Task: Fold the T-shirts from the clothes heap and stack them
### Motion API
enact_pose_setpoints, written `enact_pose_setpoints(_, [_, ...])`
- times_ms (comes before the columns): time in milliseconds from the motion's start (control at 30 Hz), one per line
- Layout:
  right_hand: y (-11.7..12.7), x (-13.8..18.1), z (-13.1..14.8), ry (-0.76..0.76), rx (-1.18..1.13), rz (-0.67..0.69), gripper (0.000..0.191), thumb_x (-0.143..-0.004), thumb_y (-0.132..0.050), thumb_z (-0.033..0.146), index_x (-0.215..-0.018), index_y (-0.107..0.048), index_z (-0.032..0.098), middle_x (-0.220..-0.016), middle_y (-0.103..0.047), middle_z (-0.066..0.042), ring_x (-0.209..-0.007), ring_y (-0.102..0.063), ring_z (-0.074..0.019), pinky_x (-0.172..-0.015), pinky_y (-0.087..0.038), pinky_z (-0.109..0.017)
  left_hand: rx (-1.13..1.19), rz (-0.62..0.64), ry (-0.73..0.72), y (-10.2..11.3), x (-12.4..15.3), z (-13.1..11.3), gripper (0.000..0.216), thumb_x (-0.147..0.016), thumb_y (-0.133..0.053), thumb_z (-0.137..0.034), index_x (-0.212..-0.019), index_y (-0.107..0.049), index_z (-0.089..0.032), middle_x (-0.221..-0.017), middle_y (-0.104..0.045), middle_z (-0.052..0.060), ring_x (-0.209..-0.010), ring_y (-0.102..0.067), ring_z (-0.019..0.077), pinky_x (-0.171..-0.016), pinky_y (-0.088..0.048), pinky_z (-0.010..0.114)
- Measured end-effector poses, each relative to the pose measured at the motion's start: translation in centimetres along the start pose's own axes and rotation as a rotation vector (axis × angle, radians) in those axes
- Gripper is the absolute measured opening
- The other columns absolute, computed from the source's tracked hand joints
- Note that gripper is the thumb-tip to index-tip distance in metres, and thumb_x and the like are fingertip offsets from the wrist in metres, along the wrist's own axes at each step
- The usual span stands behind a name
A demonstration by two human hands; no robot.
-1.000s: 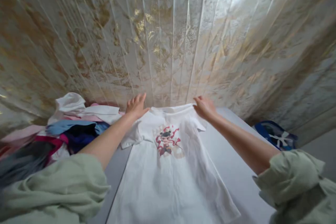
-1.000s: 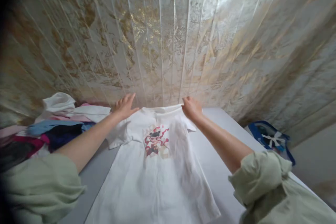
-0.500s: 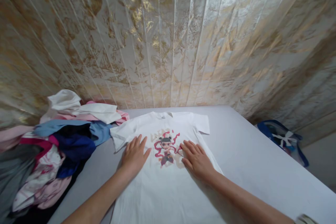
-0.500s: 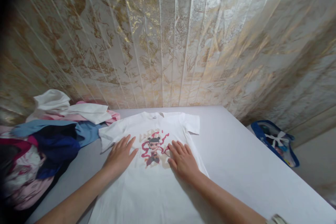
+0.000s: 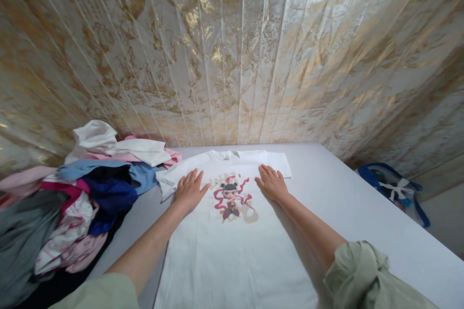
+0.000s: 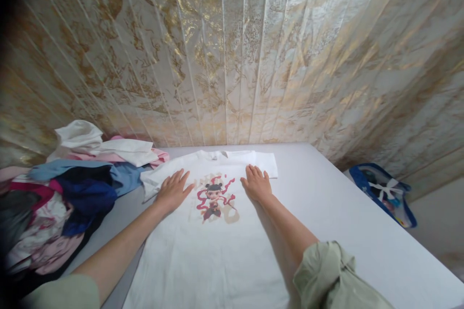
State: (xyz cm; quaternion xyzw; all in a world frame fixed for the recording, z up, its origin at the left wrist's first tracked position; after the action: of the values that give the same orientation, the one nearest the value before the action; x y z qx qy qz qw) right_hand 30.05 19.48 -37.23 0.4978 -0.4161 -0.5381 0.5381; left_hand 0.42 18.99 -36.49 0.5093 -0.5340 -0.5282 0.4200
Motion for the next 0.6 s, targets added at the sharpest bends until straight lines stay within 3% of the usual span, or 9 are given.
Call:
enact_pose_setpoints(100, [2.4, 1.8, -1.8, 0.020, -0.059, -0.093, 0.048, -0.094, -0.040, 0.037, -0.138, -0.045, 0.018, -0.147, -0.042, -0.013, -0.135, -0.037, -0.0250, -0.109, -0.029, -0.044, 0.092, -0.107, -0.062, 2.8, 2.9, 0.3, 0.044, -0.093, -0.040, -0.037, -0.130, -0.055, -0.019, -0.144, -0.049, 0.011, -0.136, -0.040, 0.0254, -0.113, -0.028, 0.044])
enact_pose_setpoints(167, [4.1, 3.8, -4.7, -0.030, -0.144, -0.169, 0.044, -0.092, -0.042, 0.035, -0.130, -0.052, 0.016, -0.134, -0.054, -0.014, -0.120, -0.052, -0.0244, -0.099, -0.040, -0.038, 0.177, -0.204, -0.111, 4.7, 6.0, 0.4, 0.038, -0.093, -0.039, -0.036, -0.122, -0.059, -0.021, -0.133, -0.059, 0.009, -0.126, -0.050, 0.0225, -0.108, -0.037, 0.039])
enact_pose_setpoints(300, [3.5, 7.6, -9.4, -0.182, -0.350, -0.085, 0.034, -0.089, -0.044, 0.036, -0.112, -0.062, 0.018, -0.101, -0.067, -0.009, -0.086, -0.065, -0.0203, -0.077, -0.048, -0.031, 0.226, -0.219, -0.157, 4.7, 11.6, -0.3, 0.043, -0.093, -0.039, -0.044, -0.127, -0.056, -0.025, -0.134, -0.058, 0.006, -0.126, -0.051, 0.0230, -0.107, -0.040, 0.040])
enact_pose_setpoints(467, [2.0, 8.7, -8.0, -0.314, -0.256, -0.028, 0.031, -0.088, -0.046, 0.044, -0.100, -0.063, 0.021, -0.100, -0.065, -0.007, -0.084, -0.063, -0.0204, -0.072, -0.046, -0.031, 0.107, -0.145, -0.152, 1.4, 13.6, -2.5, 0.051, -0.090, -0.045, -0.044, -0.138, -0.049, -0.027, -0.148, -0.044, 0.006, -0.136, -0.041, 0.0260, -0.114, -0.029, 0.048])
enact_pose_setpoints(600, [1.8, 6.3, -5.5, -0.374, -0.326, 0.009, 0.033, -0.082, -0.056, 0.042, -0.105, -0.061, 0.019, -0.101, -0.066, -0.009, -0.090, -0.064, -0.0233, -0.074, -0.046, -0.031, 0.096, -0.077, -0.114, 1.2, 12.3, -2.8, 0.047, -0.089, -0.047, -0.039, -0.134, -0.053, -0.026, -0.146, -0.047, 0.008, -0.136, -0.041, 0.0264, -0.114, -0.028, 0.049])
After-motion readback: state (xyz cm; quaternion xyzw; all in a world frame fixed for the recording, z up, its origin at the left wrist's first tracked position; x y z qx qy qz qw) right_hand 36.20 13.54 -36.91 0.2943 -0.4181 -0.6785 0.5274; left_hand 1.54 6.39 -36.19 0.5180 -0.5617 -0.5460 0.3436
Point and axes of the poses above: each hand's wrist, its own x-axis away from the middle knuckle, its own y-axis out of the back of the hand, z = x × y, the point moved 10 cm from there along -x, towards the middle knuckle
